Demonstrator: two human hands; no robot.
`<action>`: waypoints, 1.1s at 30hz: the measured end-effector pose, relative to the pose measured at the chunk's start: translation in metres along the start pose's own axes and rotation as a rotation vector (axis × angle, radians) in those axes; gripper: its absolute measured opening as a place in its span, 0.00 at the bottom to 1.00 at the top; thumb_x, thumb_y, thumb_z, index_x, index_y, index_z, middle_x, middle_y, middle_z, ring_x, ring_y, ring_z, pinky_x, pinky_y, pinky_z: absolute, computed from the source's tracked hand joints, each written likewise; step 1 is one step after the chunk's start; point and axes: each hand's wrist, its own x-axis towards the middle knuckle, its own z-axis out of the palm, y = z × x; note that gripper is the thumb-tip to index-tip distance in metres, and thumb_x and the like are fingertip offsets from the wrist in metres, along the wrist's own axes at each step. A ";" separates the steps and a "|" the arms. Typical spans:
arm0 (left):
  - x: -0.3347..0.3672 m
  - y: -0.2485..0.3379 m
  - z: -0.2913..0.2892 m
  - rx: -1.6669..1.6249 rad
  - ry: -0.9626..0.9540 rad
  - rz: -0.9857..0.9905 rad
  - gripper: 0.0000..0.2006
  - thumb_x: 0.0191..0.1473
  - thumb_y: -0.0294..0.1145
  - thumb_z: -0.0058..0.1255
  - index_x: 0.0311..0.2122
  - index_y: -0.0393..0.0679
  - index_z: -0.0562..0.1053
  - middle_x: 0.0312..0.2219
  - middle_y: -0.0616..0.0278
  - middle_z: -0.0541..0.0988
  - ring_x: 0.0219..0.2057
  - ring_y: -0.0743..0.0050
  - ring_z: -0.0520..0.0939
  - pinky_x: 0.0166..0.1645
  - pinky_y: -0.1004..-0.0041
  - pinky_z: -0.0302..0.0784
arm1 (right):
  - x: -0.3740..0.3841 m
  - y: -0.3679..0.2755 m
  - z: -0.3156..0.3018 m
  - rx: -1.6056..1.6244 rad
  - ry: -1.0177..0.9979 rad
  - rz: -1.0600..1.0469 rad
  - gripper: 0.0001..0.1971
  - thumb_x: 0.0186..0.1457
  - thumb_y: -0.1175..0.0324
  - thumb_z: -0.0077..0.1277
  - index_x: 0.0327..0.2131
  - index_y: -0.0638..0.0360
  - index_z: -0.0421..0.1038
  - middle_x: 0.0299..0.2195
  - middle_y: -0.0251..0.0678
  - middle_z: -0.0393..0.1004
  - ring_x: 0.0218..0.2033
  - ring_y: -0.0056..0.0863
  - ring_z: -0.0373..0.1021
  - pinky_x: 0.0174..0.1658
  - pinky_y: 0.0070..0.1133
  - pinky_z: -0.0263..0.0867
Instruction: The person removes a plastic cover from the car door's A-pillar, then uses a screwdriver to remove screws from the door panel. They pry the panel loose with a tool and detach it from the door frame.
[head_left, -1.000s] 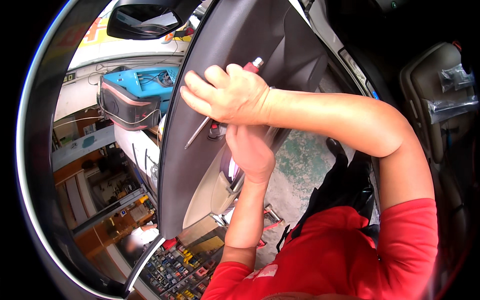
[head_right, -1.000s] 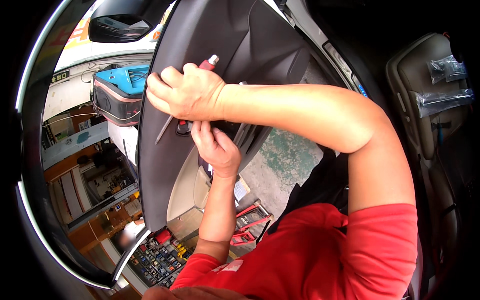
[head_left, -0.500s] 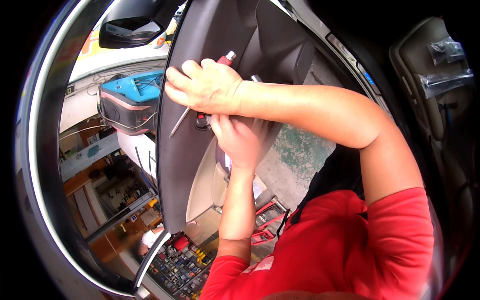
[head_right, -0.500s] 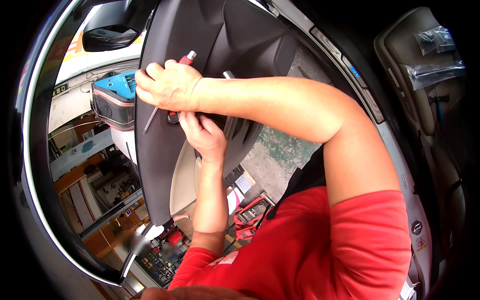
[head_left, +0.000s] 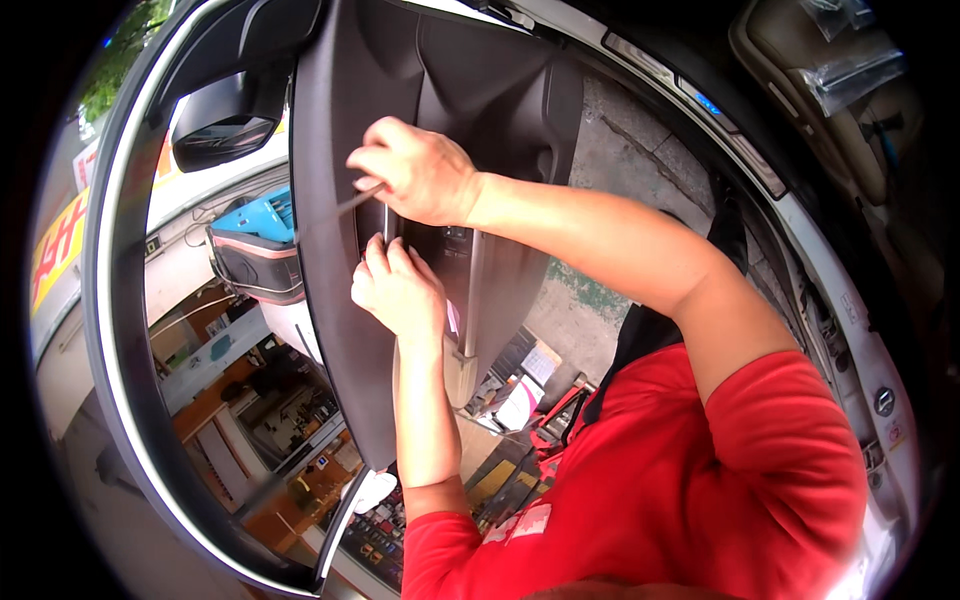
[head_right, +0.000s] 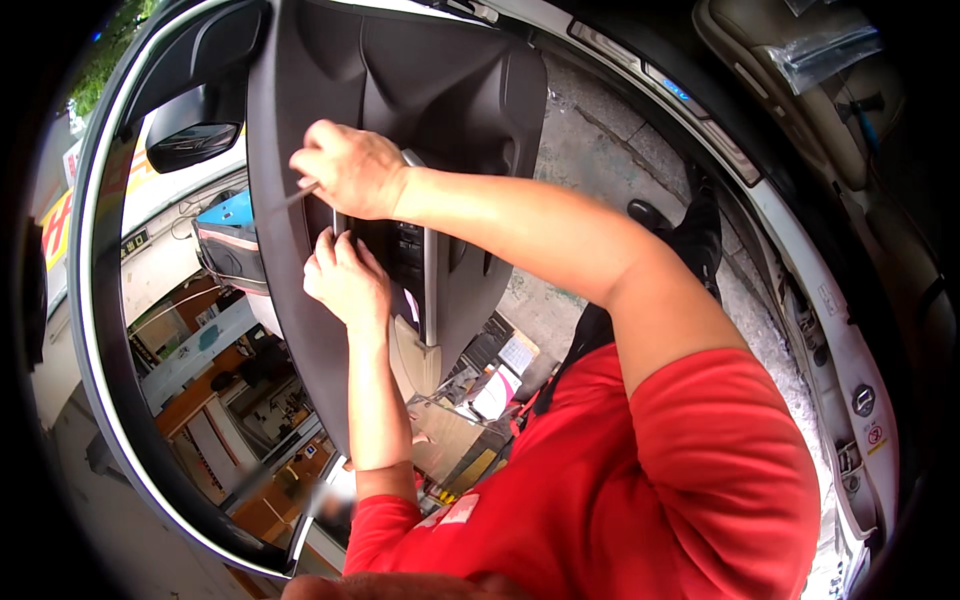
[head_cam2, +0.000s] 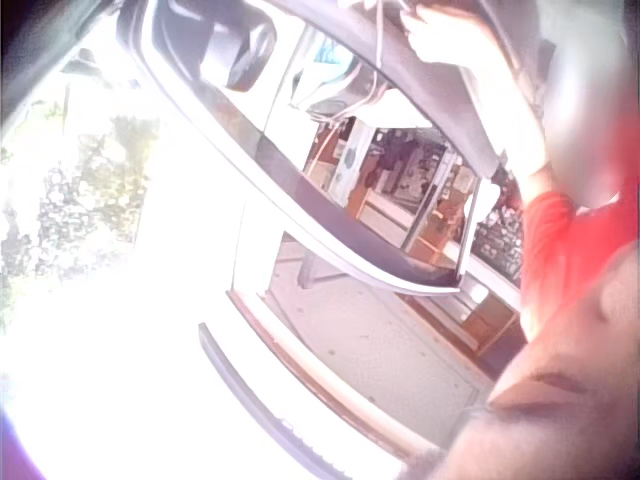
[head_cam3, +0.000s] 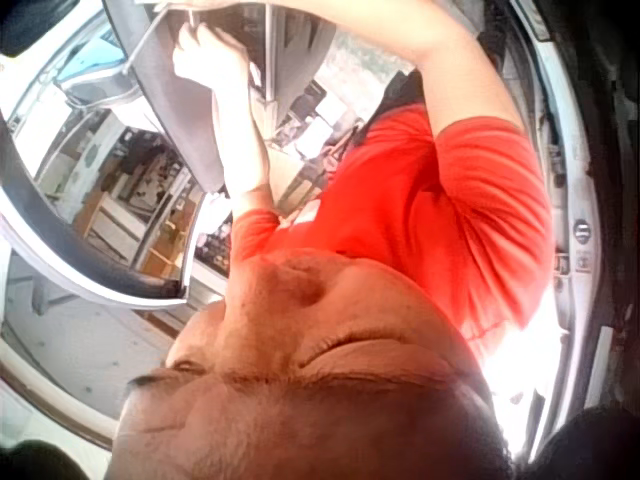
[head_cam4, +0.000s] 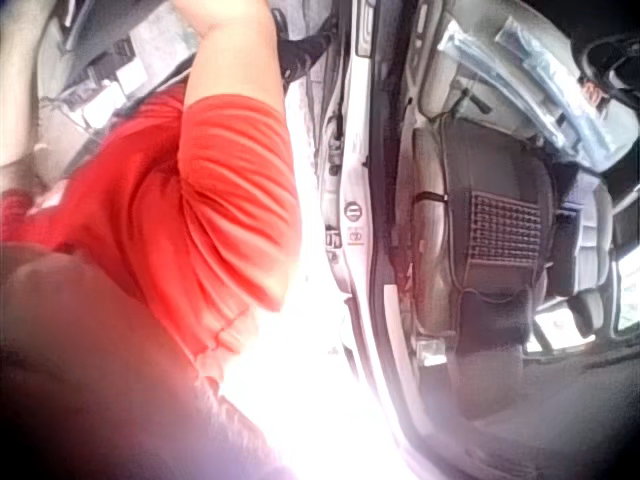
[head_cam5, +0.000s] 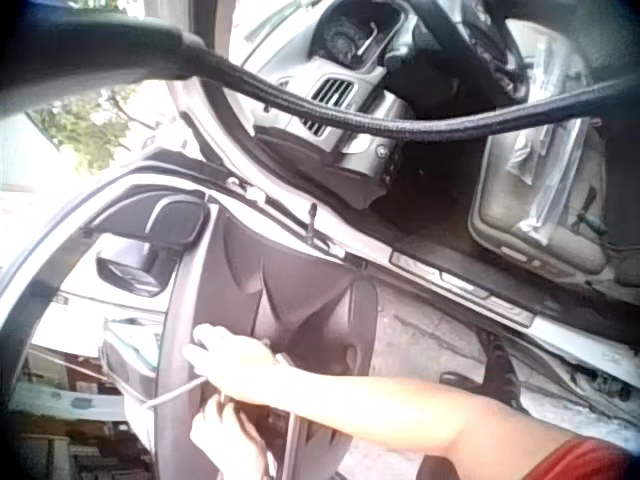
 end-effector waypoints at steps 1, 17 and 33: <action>0.002 -0.003 -0.004 -0.044 -0.003 0.004 0.17 0.51 0.32 0.54 0.47 0.40 0.73 0.43 0.54 0.76 0.43 0.51 0.74 0.46 0.56 0.66 | -0.014 0.002 -0.003 0.079 0.035 0.225 0.11 0.50 0.67 0.60 0.37 0.59 0.74 0.34 0.38 0.72 0.29 0.33 0.74 0.33 0.26 0.72; -0.006 -0.016 0.024 0.142 0.027 -0.061 0.21 0.53 0.42 0.54 0.52 0.52 0.71 0.65 0.30 0.43 0.63 0.15 0.43 0.58 0.23 0.37 | -0.050 -0.008 -0.001 0.247 -0.299 0.546 0.15 0.51 0.62 0.58 0.41 0.59 0.77 0.38 0.41 0.74 0.38 0.36 0.74 0.44 0.29 0.70; 0.037 -0.048 -0.010 -0.018 0.183 0.184 0.40 0.48 0.40 0.62 0.63 0.38 0.56 0.64 0.30 0.45 0.65 0.23 0.48 0.63 0.39 0.50 | -0.081 -0.013 0.032 0.738 0.052 0.859 0.09 0.48 0.67 0.58 0.27 0.62 0.72 0.19 0.33 0.72 0.23 0.23 0.70 0.30 0.23 0.66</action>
